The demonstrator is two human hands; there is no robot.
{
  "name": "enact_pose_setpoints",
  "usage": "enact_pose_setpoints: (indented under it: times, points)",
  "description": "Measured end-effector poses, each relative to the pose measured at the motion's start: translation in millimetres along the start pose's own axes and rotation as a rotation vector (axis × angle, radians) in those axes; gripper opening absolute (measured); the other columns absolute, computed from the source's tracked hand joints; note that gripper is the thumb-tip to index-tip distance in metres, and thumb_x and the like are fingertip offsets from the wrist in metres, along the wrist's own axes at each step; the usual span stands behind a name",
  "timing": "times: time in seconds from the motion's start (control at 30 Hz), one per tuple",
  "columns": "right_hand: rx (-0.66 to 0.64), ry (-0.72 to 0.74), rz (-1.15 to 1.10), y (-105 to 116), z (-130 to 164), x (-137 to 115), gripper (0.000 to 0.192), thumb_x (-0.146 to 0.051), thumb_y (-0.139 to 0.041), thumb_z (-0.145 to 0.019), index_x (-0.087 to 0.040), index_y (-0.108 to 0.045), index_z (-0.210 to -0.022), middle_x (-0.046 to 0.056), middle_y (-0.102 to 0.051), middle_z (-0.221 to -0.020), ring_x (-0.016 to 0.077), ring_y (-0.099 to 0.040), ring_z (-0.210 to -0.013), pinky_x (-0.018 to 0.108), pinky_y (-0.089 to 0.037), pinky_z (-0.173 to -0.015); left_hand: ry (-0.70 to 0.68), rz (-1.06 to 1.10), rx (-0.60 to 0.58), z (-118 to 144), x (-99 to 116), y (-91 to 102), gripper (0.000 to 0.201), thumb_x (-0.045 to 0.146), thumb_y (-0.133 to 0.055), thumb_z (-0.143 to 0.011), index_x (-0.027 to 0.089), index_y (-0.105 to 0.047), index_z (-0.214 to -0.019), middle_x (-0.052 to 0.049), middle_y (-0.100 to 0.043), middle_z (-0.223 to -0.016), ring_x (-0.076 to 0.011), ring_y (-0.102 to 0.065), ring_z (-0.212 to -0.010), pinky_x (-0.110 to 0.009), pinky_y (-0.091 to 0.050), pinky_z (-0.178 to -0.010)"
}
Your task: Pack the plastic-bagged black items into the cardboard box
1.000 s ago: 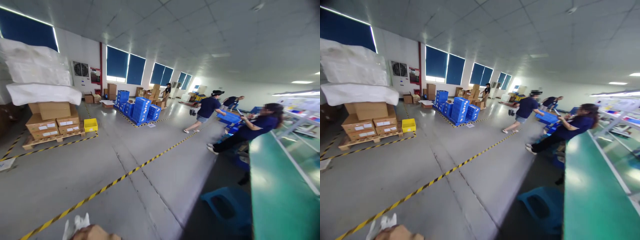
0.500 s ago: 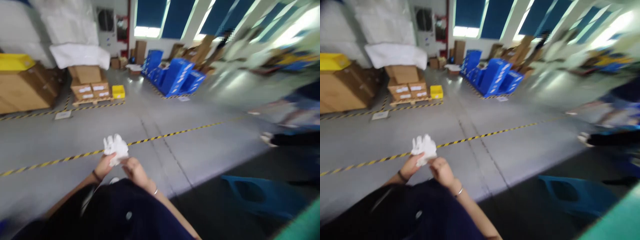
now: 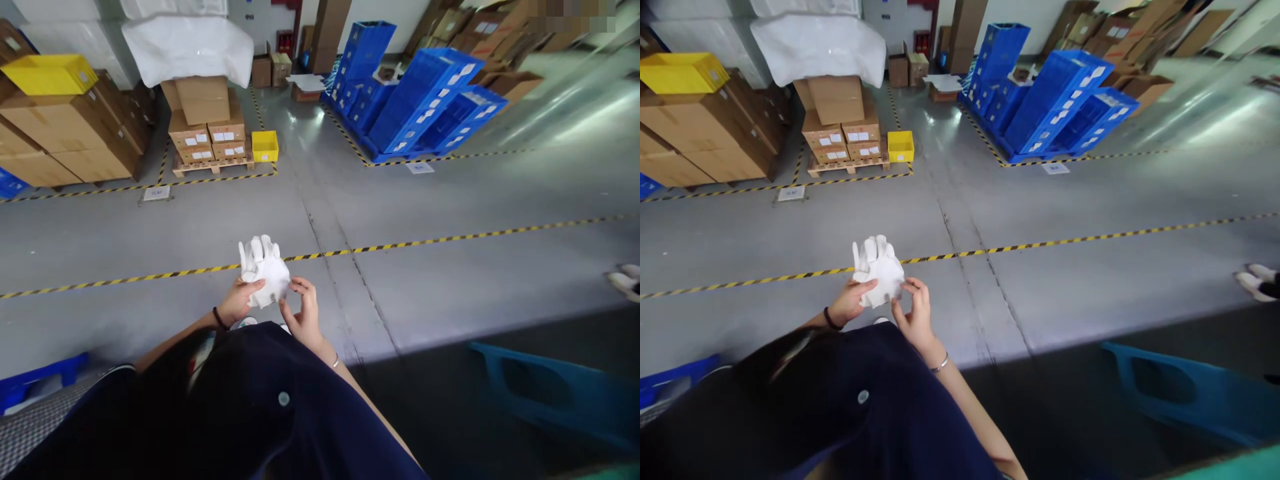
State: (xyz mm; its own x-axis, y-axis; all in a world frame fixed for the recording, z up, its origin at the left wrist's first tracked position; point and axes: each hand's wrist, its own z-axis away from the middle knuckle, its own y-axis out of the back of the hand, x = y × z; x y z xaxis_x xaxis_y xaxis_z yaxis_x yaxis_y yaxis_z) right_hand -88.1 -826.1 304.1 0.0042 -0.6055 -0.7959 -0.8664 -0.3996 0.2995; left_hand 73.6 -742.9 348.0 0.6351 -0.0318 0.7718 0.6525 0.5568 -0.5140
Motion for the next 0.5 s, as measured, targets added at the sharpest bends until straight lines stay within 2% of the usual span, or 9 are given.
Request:
enact_pose_setpoints:
  times: [0.03, 0.1, 0.17, 0.23, 0.3, 0.37, 0.43, 0.5]
  points:
    - [0.001, -0.037, -0.027, 0, -1, -1, 0.031, -0.032, -0.066, -0.095, -0.023, -0.057, -0.123, 0.016, -0.058, -0.130, 0.0286, -0.057, -0.124, 0.049, -0.050, -0.104, 0.014, -0.008, -0.008, 0, -1, 1.1, 0.056, 0.039, -0.097, -0.061, 0.011, -0.074, -0.103, -0.015, -0.077, -0.109, -0.0332, -0.072, -0.106, -0.039, -0.058, -0.092]
    - [-0.004, -0.202, -0.159, -3, -4, -1, 0.036, -0.041, -0.063, -0.097, -0.023, -0.055, -0.127, 0.014, -0.062, -0.124, 0.0259, -0.062, -0.112, 0.044, -0.055, -0.094, 0.041, 0.001, -0.046, 2, -3, 4.1, 0.058, 0.044, -0.096, -0.063, 0.012, -0.074, -0.107, -0.014, -0.077, -0.108, -0.0322, -0.073, -0.103, -0.038, -0.058, -0.091]
    - [-0.018, -0.424, -0.349, -6, -8, 1, 0.041, -0.050, -0.058, -0.099, -0.022, -0.053, -0.128, 0.008, -0.067, -0.105, 0.0203, -0.064, -0.087, 0.035, -0.056, -0.075, 0.078, 0.015, -0.072, 4, -5, 8.4, 0.062, 0.046, -0.097, -0.060, 0.013, -0.074, -0.108, -0.013, -0.078, -0.105, -0.0332, -0.074, -0.100, -0.040, -0.059, -0.090]
    - [-0.004, -0.590, -0.521, -9, -14, 2, 0.045, -0.055, -0.061, -0.096, -0.023, -0.054, -0.126, 0.001, -0.065, -0.085, 0.0160, -0.058, -0.068, 0.029, -0.051, -0.063, 0.116, -0.008, -0.063, 5, -7, 13.9, 0.064, 0.046, -0.099, -0.056, 0.015, -0.074, -0.107, -0.012, -0.078, -0.101, -0.0343, -0.074, -0.098, -0.042, -0.059, -0.088]
    - [0.073, -0.641, -0.629, -10, -21, 3, 0.048, -0.055, -0.073, -0.087, -0.024, -0.055, -0.120, -0.002, -0.064, -0.078, 0.0145, -0.056, -0.064, 0.028, -0.050, -0.062, 0.138, -0.039, -0.033, 4, -8, 20.2, 0.063, 0.044, -0.100, -0.054, 0.015, -0.074, -0.105, -0.012, -0.078, -0.098, -0.0346, -0.074, -0.097, -0.041, -0.059, -0.086]
    - [0.177, -0.626, -0.663, -9, -26, 3, 0.051, -0.052, -0.080, -0.080, -0.025, -0.055, -0.116, -0.003, -0.065, -0.078, 0.0140, -0.057, -0.066, 0.028, -0.051, -0.067, 0.142, -0.060, -0.012, 1, -10, 26.1, 0.060, 0.045, -0.098, -0.058, 0.015, -0.074, -0.104, -0.012, -0.078, -0.096, -0.0349, -0.073, -0.098, -0.041, -0.059, -0.086]
    - [0.252, -0.612, -0.656, -6, -27, 2, 0.051, -0.050, -0.082, -0.078, -0.025, -0.055, -0.113, -0.003, -0.065, -0.078, 0.0138, -0.058, -0.068, 0.028, -0.052, -0.070, 0.135, -0.071, -0.007, -2, -11, 30.3, 0.056, 0.045, -0.096, -0.063, 0.014, -0.074, -0.104, -0.012, -0.077, -0.094, -0.0346, -0.073, -0.102, -0.040, -0.058, -0.088]
    - [0.264, -0.619, -0.662, -4, -26, -2, 0.051, -0.049, -0.082, -0.078, -0.025, -0.055, -0.113, -0.003, -0.065, -0.079, 0.0136, -0.058, -0.069, 0.028, -0.052, -0.071, 0.132, -0.081, -0.023, -4, -10, 32.1, 0.054, 0.044, -0.095, -0.066, 0.013, -0.074, -0.105, -0.012, -0.077, -0.094, -0.0342, -0.072, -0.104, -0.039, -0.057, -0.091]
